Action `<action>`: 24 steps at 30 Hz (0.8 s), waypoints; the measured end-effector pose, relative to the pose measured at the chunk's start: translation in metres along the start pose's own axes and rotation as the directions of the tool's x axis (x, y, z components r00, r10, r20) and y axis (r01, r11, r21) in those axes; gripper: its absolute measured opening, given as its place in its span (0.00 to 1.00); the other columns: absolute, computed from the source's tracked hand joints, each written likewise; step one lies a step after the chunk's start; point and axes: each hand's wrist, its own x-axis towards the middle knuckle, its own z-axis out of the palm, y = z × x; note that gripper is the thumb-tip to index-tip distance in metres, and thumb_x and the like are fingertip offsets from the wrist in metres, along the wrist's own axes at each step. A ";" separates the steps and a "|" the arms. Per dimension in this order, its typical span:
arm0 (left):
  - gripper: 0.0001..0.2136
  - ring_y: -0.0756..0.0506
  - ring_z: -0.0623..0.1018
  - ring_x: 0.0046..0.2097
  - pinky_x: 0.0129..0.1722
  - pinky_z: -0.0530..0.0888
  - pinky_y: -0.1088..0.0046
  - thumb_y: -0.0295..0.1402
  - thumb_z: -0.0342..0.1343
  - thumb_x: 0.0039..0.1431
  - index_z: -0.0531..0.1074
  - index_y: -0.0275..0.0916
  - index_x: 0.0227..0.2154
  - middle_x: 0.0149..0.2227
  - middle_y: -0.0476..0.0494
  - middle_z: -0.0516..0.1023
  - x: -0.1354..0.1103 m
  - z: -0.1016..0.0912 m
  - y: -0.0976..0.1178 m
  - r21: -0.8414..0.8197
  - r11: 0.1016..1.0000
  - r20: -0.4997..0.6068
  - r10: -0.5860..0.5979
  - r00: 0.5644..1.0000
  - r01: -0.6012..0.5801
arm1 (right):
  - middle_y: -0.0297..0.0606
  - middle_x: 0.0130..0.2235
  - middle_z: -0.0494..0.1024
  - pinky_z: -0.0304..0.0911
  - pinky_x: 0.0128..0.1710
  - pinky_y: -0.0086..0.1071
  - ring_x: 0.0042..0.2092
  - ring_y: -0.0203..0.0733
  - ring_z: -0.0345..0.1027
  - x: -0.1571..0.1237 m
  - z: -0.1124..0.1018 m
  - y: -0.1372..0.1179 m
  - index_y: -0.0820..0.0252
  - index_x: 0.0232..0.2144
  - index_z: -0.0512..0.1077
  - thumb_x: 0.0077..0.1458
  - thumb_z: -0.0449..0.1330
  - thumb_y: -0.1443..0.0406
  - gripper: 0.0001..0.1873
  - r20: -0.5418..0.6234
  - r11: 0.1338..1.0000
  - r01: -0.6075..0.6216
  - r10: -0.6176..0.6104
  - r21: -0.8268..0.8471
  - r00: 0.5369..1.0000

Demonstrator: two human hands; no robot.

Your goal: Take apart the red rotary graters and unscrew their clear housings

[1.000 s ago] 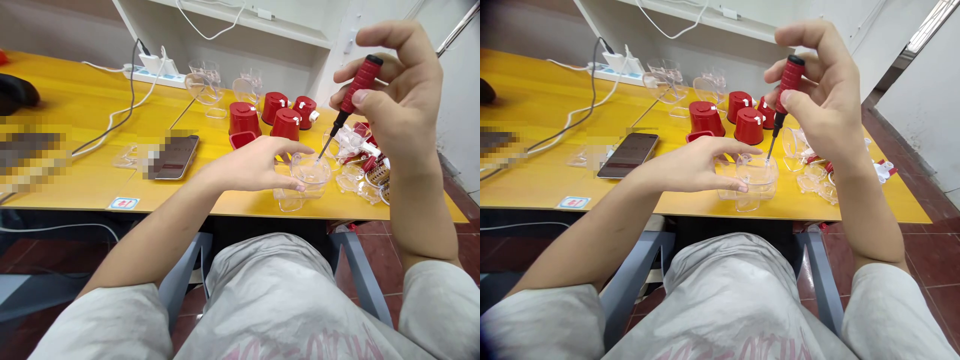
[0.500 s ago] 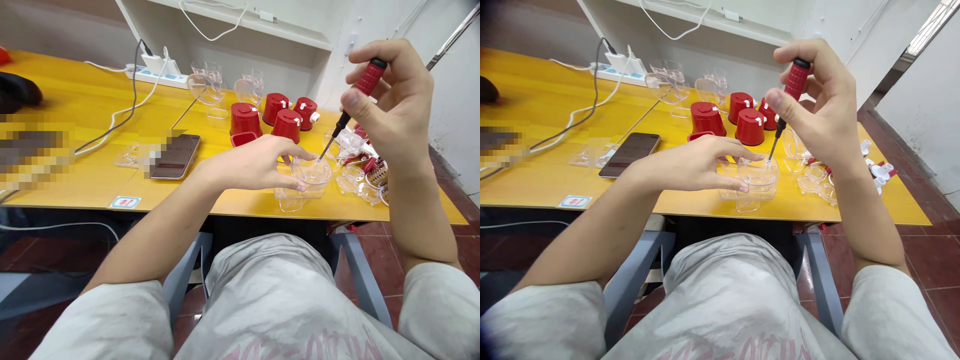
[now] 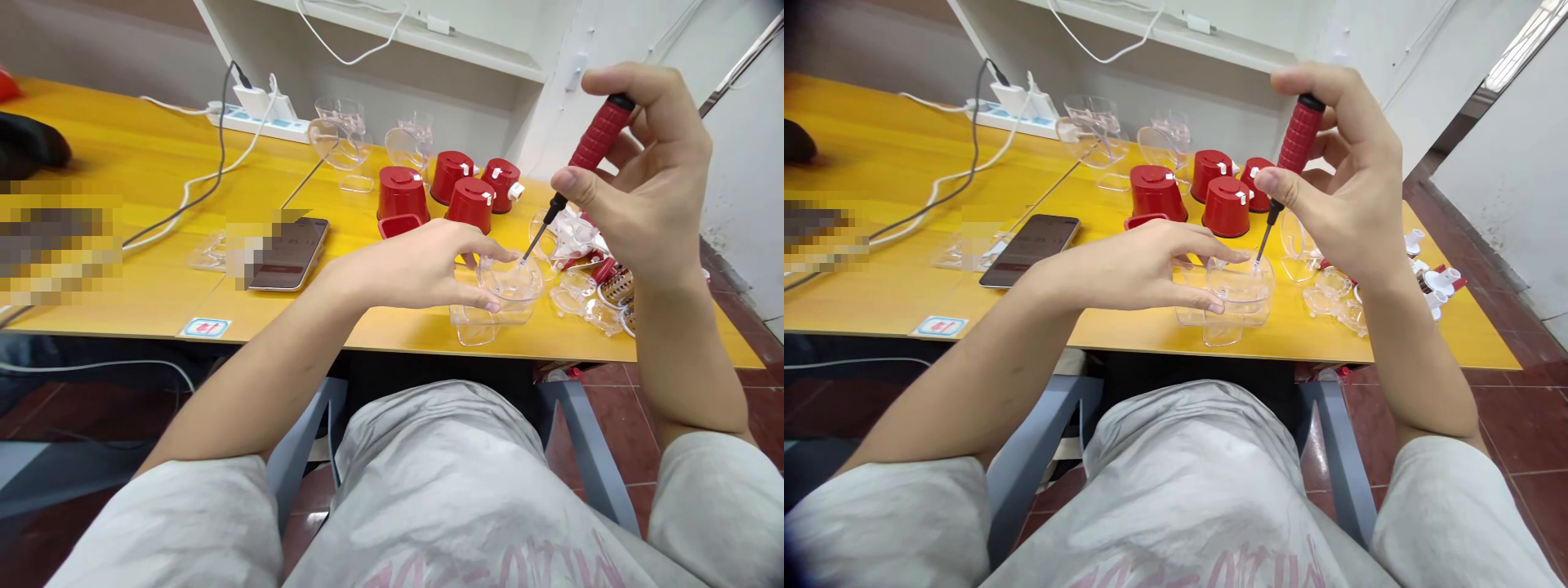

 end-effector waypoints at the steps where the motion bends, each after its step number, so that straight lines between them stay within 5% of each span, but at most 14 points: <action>1: 0.30 0.33 0.86 0.68 0.69 0.80 0.59 0.46 0.74 0.68 0.85 0.43 0.69 0.70 0.35 0.87 0.000 0.000 0.000 -0.002 1.000 0.002 -0.001 1.000 0.001 | 0.37 0.62 0.83 0.85 0.44 0.40 0.49 0.47 0.75 0.000 0.000 0.001 0.32 0.62 0.86 0.53 0.82 0.37 0.36 0.014 1.000 0.003 -0.003 0.004 1.000; 6: 0.28 0.33 0.86 0.68 0.69 0.80 0.59 0.44 0.73 0.68 0.85 0.46 0.69 0.71 0.39 0.87 0.000 0.000 0.000 -0.007 1.000 0.005 0.005 1.000 -0.005 | 0.31 0.73 0.77 0.87 0.54 0.47 0.55 0.50 0.83 -0.001 -0.002 0.010 0.27 0.69 0.80 0.55 0.80 0.35 0.42 0.032 0.992 0.053 -0.057 0.116 0.998; 17: 0.30 0.33 0.86 0.69 0.69 0.81 0.59 0.45 0.72 0.68 0.84 0.44 0.70 0.71 0.37 0.86 0.000 0.000 -0.001 -0.018 1.000 0.000 0.005 1.000 -0.005 | 0.33 0.71 0.79 0.89 0.57 0.48 0.60 0.54 0.84 0.004 -0.003 0.010 0.31 0.67 0.83 0.58 0.82 0.45 0.36 0.020 0.980 0.072 -0.077 0.186 0.997; 24: 0.40 0.30 0.80 0.76 0.73 0.77 0.58 0.57 0.70 0.68 0.75 0.46 0.77 0.78 0.36 0.79 -0.003 0.000 0.001 0.005 0.999 0.000 -0.048 0.999 0.048 | 0.33 0.71 0.79 0.86 0.54 0.52 0.59 0.56 0.83 0.010 -0.011 0.001 0.32 0.65 0.85 0.57 0.81 0.40 0.35 -0.089 0.972 0.173 -0.161 0.160 0.983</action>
